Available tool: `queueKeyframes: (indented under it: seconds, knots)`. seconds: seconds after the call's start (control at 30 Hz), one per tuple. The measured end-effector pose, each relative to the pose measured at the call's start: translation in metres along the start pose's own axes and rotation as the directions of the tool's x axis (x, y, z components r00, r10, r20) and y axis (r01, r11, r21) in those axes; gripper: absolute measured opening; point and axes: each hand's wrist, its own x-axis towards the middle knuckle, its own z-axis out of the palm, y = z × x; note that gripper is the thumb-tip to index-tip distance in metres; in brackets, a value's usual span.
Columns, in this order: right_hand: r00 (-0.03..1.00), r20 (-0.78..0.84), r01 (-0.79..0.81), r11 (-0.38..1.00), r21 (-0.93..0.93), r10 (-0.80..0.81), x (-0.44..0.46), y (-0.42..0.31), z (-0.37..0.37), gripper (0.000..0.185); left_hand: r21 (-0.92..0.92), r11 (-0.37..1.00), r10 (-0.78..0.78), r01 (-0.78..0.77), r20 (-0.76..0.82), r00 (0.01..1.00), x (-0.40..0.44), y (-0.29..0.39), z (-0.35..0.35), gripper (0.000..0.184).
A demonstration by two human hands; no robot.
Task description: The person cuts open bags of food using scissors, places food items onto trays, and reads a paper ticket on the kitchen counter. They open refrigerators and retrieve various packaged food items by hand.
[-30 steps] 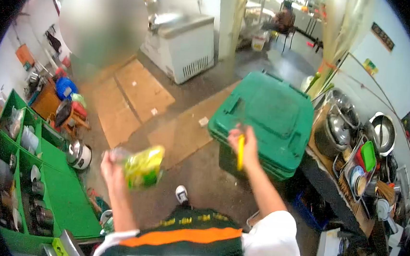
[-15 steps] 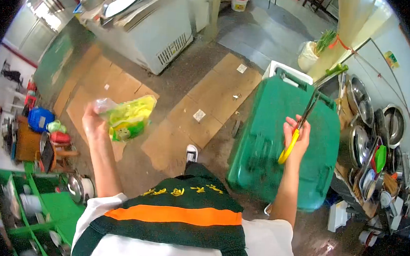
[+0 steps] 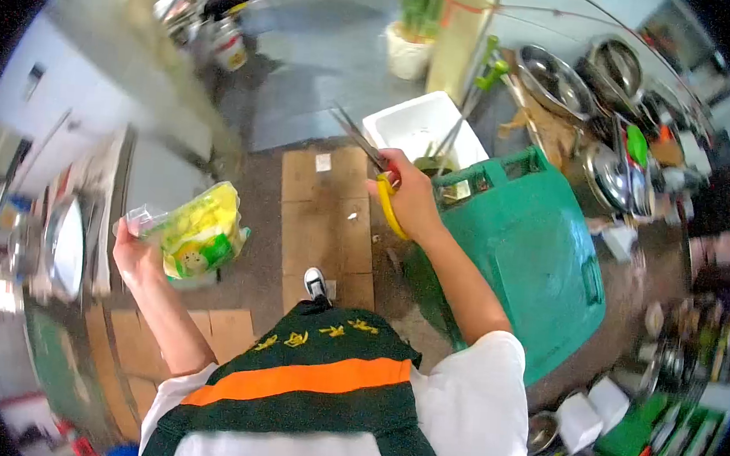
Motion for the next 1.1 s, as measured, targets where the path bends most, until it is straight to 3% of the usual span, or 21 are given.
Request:
queueKeyframes:
  seconds: [0.03, 0.1, 0.23, 0.27, 0.3, 0.37, 0.4, 0.43, 0.5, 0.57, 0.6, 0.63, 0.77, 0.83, 0.9, 1.0, 1.03, 1.07, 1.1]
  knots:
    - [0.999, -0.052, -0.012, 1.0, -0.023, 0.011, 0.014, -0.003, 0.002, 0.042, -0.007, 0.999, -0.039, 0.04, 0.041, 0.998, 0.026, -0.011, 0.019, 0.018]
    - [0.981, -0.147, 0.085, 0.965, -0.248, -0.125, 0.028, -0.006, 0.009, 0.043, -0.001, 0.99, -0.142, 0.143, 0.058, 0.988, 0.056, -0.023, 0.05, 0.017]
    - [0.959, -0.259, -0.001, 0.911, -0.413, -0.117, 0.091, 0.009, 0.023, 0.035, 0.049, 0.962, -0.273, 0.27, 0.245, 0.93, 0.18, -0.068, 0.098, 0.019]
    - [0.953, -0.285, -0.026, 0.906, -0.422, -0.105, 0.104, 0.012, 0.024, 0.034, 0.071, 0.958, -0.282, 0.277, 0.079, 0.956, 0.174, -0.073, 0.143, 0.02]
    - [0.945, -0.309, -0.039, 0.905, -0.424, -0.104, 0.116, 0.019, 0.027, 0.034, 0.077, 0.955, -0.295, 0.288, 0.101, 0.95, 0.205, -0.086, 0.146, 0.02]
    - [0.95, -0.305, -0.094, 0.863, -0.497, -0.073, 0.15, 0.048, 0.026, 0.046, 0.082, 0.951, -0.302, 0.298, 0.46, 0.835, 0.274, -0.11, 0.143, 0.02]
    - [0.951, -0.307, -0.123, 0.867, -0.483, -0.035, 0.175, 0.062, 0.028, 0.045, 0.044, 0.948, -0.314, 0.315, 0.287, 0.905, 0.271, -0.113, 0.181, 0.02]
    - [0.954, -0.299, -0.15, 0.868, -0.473, 0.002, 0.194, 0.076, 0.029, 0.045, 0.014, 0.959, -0.275, 0.284, 0.292, 0.916, 0.281, -0.123, 0.205, 0.02]
    - [0.939, -0.312, -0.271, 0.867, -0.418, 0.144, 0.245, 0.1, 0.034, 0.044, 0.057, 0.96, -0.275, 0.273, 0.029, 0.961, 0.313, -0.138, 0.245, 0.02]
    - [0.935, -0.256, -0.332, 0.857, -0.394, 0.244, 0.303, 0.115, 0.034, 0.043, 0.002, 0.955, -0.289, 0.295, 0.205, 0.935, 0.361, -0.162, 0.263, 0.019]
    - [0.938, -0.269, -0.314, 0.861, -0.4, 0.217, 0.333, 0.12, 0.039, 0.043, -0.027, 0.95, -0.292, 0.31, 0.265, 0.919, 0.392, -0.171, 0.271, 0.016]
    - [0.942, -0.278, -0.292, 0.864, -0.41, 0.187, 0.362, 0.121, 0.044, 0.042, -0.037, 0.957, -0.28, 0.287, 0.129, 0.951, 0.402, -0.172, 0.296, 0.014]
    - [0.979, -0.139, -0.192, 0.896, -0.4, 0.148, 0.496, 0.124, 0.062, 0.049, -0.133, 0.949, -0.263, 0.285, 0.161, 0.951, 0.502, -0.202, 0.351, 0.014]
    - [0.986, -0.1, -0.163, 0.924, -0.346, 0.136, 0.557, 0.13, 0.067, 0.049, -0.167, 0.939, -0.254, 0.3, 0.25, 0.934, 0.542, -0.221, 0.377, 0.014]
    - [0.991, -0.103, -0.115, 0.927, -0.357, 0.084, 0.621, 0.146, 0.082, 0.046, -0.092, 0.966, -0.226, 0.244, 0.165, 0.96, 0.587, -0.236, 0.405, 0.014]
    - [0.975, -0.105, -0.217, 0.942, -0.256, 0.196, 0.704, 0.148, 0.094, 0.04, -0.13, 0.965, -0.217, 0.229, 0.1, 0.971, 0.658, -0.256, 0.434, 0.012]
    - [0.973, -0.119, -0.219, 0.948, -0.233, 0.196, 0.74, 0.156, 0.095, 0.041, -0.08, 0.985, -0.148, 0.153, 0.056, 0.987, 0.669, -0.258, 0.457, 0.012]
    - [0.953, -0.105, -0.302, 0.931, -0.208, 0.285, 0.775, 0.151, 0.097, 0.041, -0.125, 0.98, -0.137, 0.151, 0.118, 0.984, 0.704, -0.266, 0.462, 0.013]
    - [0.971, -0.108, -0.236, 0.941, -0.244, 0.215, 0.809, 0.165, 0.1, 0.043, -0.168, 0.972, -0.136, 0.162, 0.156, 0.978, 0.731, -0.277, 0.46, 0.013]
